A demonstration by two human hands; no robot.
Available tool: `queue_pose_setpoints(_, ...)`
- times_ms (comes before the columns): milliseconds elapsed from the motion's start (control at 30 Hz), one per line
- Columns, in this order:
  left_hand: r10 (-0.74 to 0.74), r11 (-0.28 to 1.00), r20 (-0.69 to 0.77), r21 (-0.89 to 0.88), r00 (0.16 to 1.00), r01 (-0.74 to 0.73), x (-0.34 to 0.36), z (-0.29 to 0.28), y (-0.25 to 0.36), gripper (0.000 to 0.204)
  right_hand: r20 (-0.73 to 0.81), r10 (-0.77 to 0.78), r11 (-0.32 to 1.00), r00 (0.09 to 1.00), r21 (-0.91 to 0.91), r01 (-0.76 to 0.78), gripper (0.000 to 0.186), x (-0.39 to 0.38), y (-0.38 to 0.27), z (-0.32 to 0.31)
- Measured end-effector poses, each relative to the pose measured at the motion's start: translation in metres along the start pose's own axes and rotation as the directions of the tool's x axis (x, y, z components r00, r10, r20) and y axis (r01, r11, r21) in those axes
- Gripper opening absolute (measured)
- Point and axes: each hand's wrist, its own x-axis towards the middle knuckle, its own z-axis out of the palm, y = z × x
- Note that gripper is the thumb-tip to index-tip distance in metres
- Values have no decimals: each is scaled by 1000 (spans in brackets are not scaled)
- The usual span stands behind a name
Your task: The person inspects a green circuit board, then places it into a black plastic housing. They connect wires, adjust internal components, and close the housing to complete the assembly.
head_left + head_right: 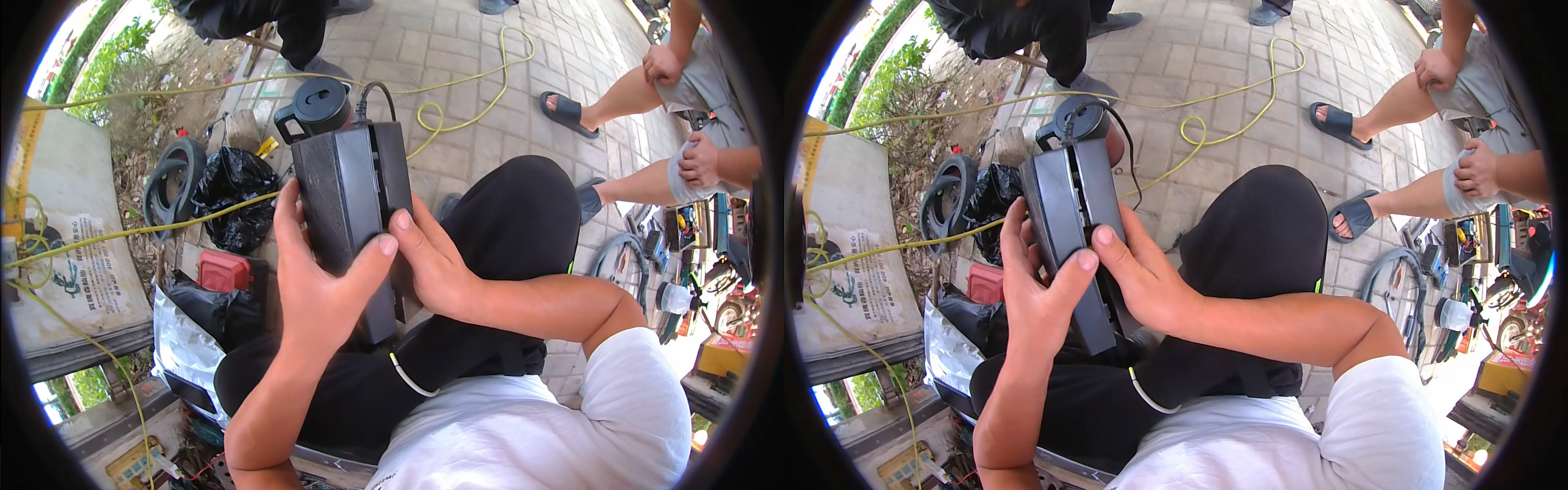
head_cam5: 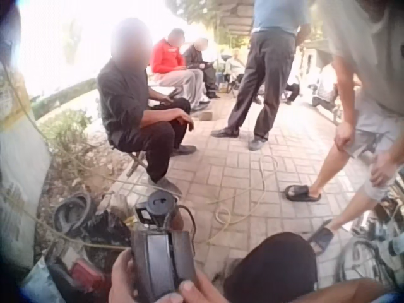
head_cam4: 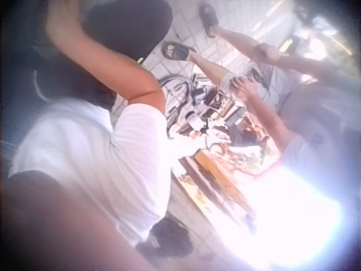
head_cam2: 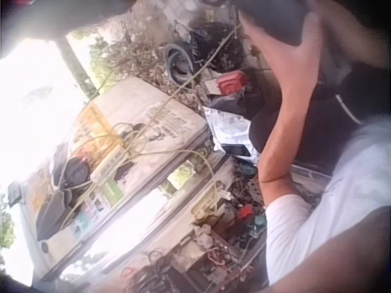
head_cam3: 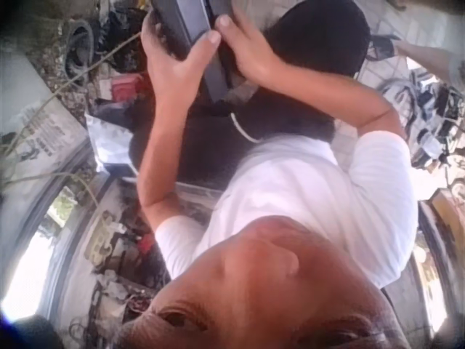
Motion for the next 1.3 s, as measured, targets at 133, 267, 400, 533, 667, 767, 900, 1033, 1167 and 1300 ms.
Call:
queue_pose_setpoints(133, -15, 999, 71, -37, 997, 18, -1, -3, -10, 112, 54, -76, 988, 996, -127, 83, 64, -7, -4, 0)
queue_pose_setpoints(267, 8, 998, 160, -67, 987, 3, -2, -7, -2, 121, 123, -107, 968, 987, -214, 132, 65, -14, -6, -2)
queue_pose_setpoints(400, 58, 998, 168, -11, 984, -57, -5, -12, 0, 123, 130, -83, 994, 988, -61, 92, 80, -9, -4, -9)
queue_pose_setpoints(533, 216, 960, 232, 127, 949, -249, -9, -15, -15, 127, 143, -83, 994, 986, 87, 71, 96, -1, -18, 1)
queue_pose_setpoints(667, 265, 942, 253, 137, 931, -305, -13, -7, -21, 129, 167, -53, 998, 984, 33, 48, 106, -4, -27, -2)
queue_pose_setpoints(767, 256, 949, 239, 123, 937, -291, -16, -4, -21, 130, 131, -92, 995, 987, 51, 86, 106, -4, -30, 2)
queue_pose_setpoints(900, 283, 949, 228, 72, 932, -306, -17, -3, -23, 129, 112, -149, 988, 982, 64, 142, 104, -3, -29, 5)
queue_pose_setpoints(1033, 263, 948, 241, 117, 934, -297, -16, -4, -22, 129, 166, -168, 985, 972, 60, 160, 101, -1, -21, -2)
queue_pose_setpoints(1167, 206, 936, 262, 227, 943, -268, -15, -4, -12, 130, 189, -147, 988, 971, 74, 135, 96, -2, -14, -10)
queue_pose_setpoints(1300, 244, 913, 262, 263, 934, -312, -9, -11, -13, 130, 195, -122, 989, 973, 105, 102, 92, -1, -23, -6)
